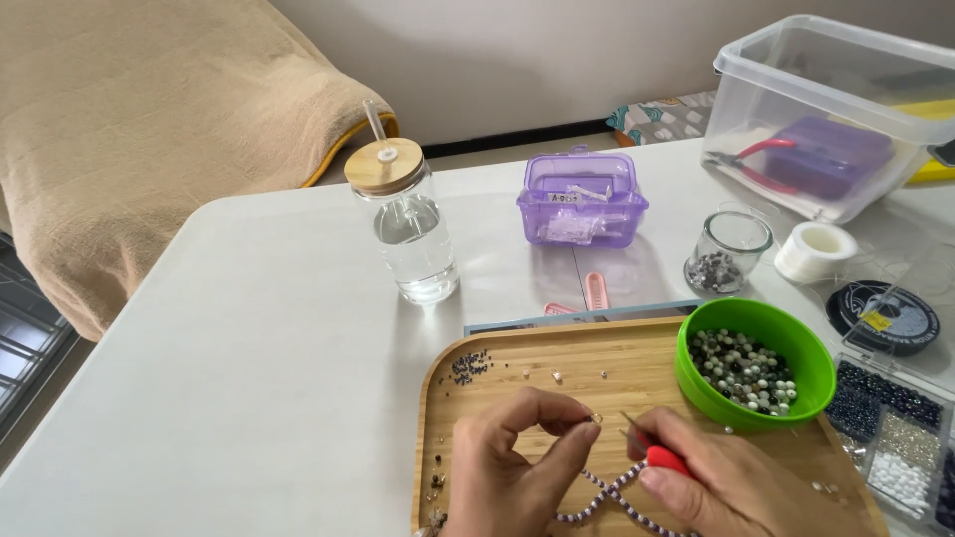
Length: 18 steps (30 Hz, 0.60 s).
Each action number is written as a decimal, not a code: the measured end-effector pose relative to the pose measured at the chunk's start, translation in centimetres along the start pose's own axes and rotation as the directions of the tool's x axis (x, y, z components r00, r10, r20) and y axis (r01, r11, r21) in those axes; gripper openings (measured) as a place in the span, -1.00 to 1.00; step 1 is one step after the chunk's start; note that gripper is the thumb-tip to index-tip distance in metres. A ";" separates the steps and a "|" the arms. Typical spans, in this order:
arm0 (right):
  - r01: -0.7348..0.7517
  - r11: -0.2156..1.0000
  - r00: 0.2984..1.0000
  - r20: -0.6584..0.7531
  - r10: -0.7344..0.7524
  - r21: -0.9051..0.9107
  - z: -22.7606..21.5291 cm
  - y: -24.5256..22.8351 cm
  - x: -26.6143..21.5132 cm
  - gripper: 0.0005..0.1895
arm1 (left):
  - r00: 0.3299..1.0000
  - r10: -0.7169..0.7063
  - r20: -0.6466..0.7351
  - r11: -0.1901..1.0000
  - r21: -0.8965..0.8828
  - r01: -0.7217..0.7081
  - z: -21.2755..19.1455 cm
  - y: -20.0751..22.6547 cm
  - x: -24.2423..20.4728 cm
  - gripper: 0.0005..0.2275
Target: The person is finishing a beaded jewelry project by cutting the string and then tidying the workspace by gathering loose beads from a wooden tray into a green bowl.
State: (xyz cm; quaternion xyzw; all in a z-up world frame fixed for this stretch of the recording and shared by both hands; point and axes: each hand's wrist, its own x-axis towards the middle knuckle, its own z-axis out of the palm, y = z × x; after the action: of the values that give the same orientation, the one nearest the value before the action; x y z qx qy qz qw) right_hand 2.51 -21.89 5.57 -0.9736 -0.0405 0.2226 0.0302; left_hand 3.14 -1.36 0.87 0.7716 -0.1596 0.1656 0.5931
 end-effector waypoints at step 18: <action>0.090 0.867 0.992 -0.120 -0.035 0.489 7.2 0.3 2.5 -0.63 | 0.996 0.090 0.026 0.995 -0.043 -0.089 0.8 0.5 -0.7 -0.93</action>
State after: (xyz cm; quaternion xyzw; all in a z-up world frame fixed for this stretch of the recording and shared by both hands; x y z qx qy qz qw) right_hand 1.64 -21.64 -2.01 -0.9422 -0.0122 0.1722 0.2872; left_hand 2.40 -2.21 0.79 0.7533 -0.2056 0.1778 0.5989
